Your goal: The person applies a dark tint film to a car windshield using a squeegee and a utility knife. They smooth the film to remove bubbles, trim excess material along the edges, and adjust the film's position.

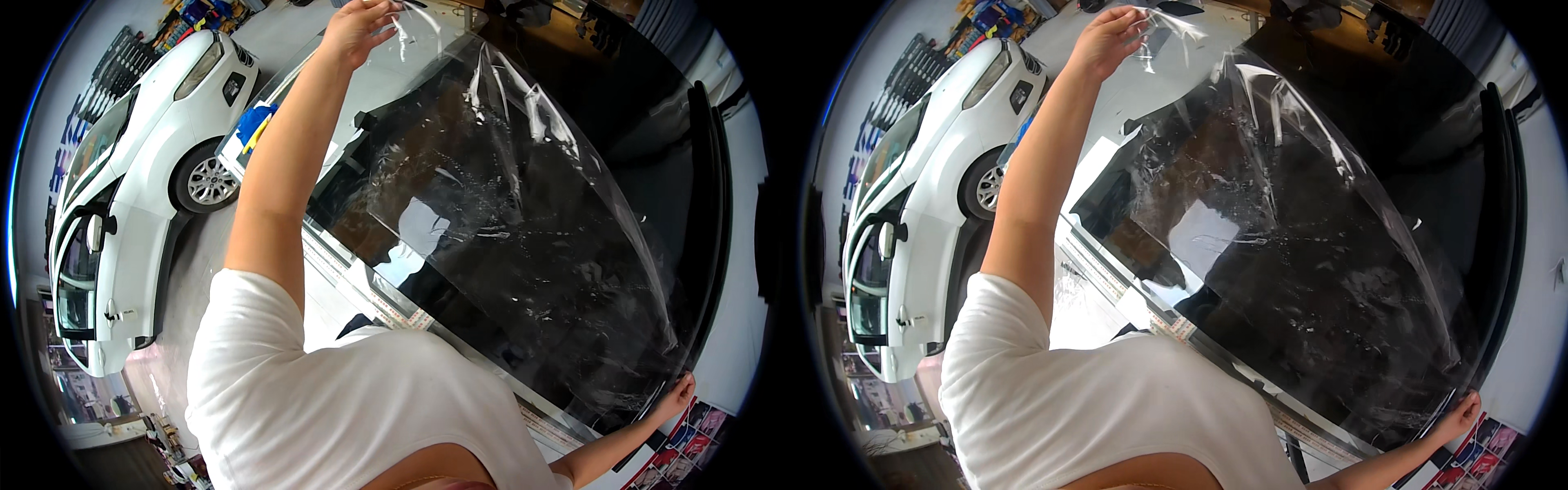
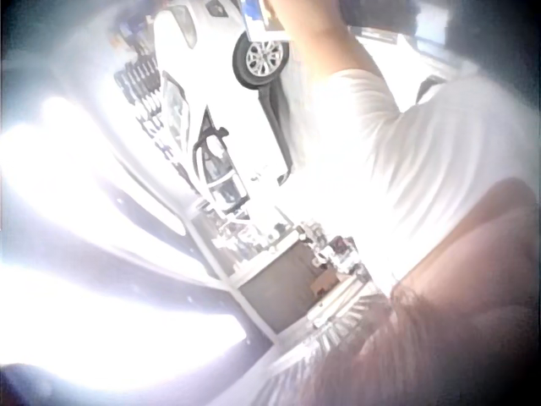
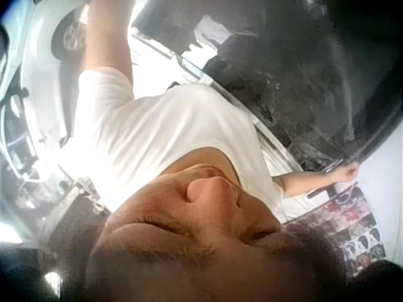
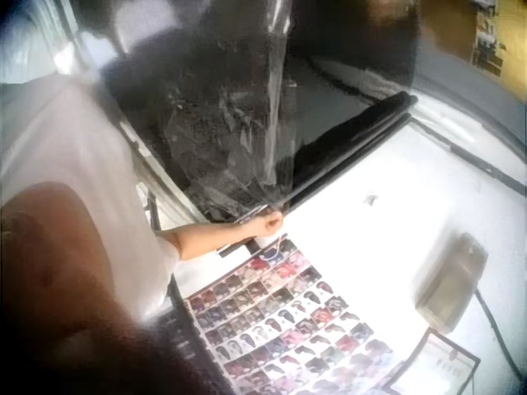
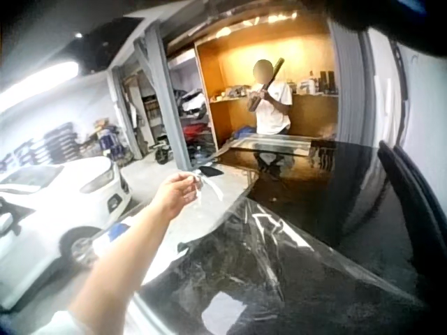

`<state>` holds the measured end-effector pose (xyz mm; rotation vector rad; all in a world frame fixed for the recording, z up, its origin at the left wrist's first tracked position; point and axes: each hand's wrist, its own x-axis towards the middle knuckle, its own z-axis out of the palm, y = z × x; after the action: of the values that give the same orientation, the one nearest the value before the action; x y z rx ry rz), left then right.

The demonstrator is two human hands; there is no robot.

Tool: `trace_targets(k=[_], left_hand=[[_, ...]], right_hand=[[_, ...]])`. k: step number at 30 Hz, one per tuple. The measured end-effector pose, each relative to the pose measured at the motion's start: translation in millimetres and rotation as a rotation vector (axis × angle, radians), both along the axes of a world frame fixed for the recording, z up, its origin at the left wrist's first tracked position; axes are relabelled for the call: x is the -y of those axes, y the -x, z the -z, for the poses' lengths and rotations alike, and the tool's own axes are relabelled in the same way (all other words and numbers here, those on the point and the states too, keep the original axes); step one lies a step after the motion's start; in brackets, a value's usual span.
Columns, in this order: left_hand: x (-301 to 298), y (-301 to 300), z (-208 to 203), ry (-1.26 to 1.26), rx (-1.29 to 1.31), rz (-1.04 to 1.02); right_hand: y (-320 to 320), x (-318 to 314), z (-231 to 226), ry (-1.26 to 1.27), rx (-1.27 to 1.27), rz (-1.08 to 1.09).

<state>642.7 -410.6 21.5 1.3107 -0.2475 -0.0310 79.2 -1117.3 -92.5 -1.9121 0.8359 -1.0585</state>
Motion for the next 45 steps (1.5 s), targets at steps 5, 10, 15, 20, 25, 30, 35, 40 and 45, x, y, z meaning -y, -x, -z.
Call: trace_targets(k=[5,10,15,20,25,30,35,40,45], left_hand=[[33,1,3,0.068,-0.088,-0.004],[43,-13,24,-0.088,-0.162,0.042],[78,-5,46,-0.164,-0.227,-0.014],[91,-23,79,-0.224,-0.335,-0.020],[104,-39,109,-0.321,-0.404,-0.023],[119,-64,138,-0.306,-0.404,0.012],[125,-77,156,-0.167,-0.440,0.073],[121,-88,171,-0.378,-0.550,-0.001],[120,-86,186,-0.636,-0.435,-0.114]], right_hand=[[15,25,1,0.086,-0.093,0.015],[1,38,29,0.210,-0.121,0.023],[-1,61,51,0.151,-0.291,-0.016],[-7,71,73,0.194,-0.362,-0.052],[-31,49,79,0.234,-0.472,-0.002],[-37,39,88,0.218,-0.529,0.049],[-44,36,107,0.194,-0.486,0.022],[-41,42,129,0.190,-0.487,0.067],[-53,28,122,0.222,-0.646,0.192]])
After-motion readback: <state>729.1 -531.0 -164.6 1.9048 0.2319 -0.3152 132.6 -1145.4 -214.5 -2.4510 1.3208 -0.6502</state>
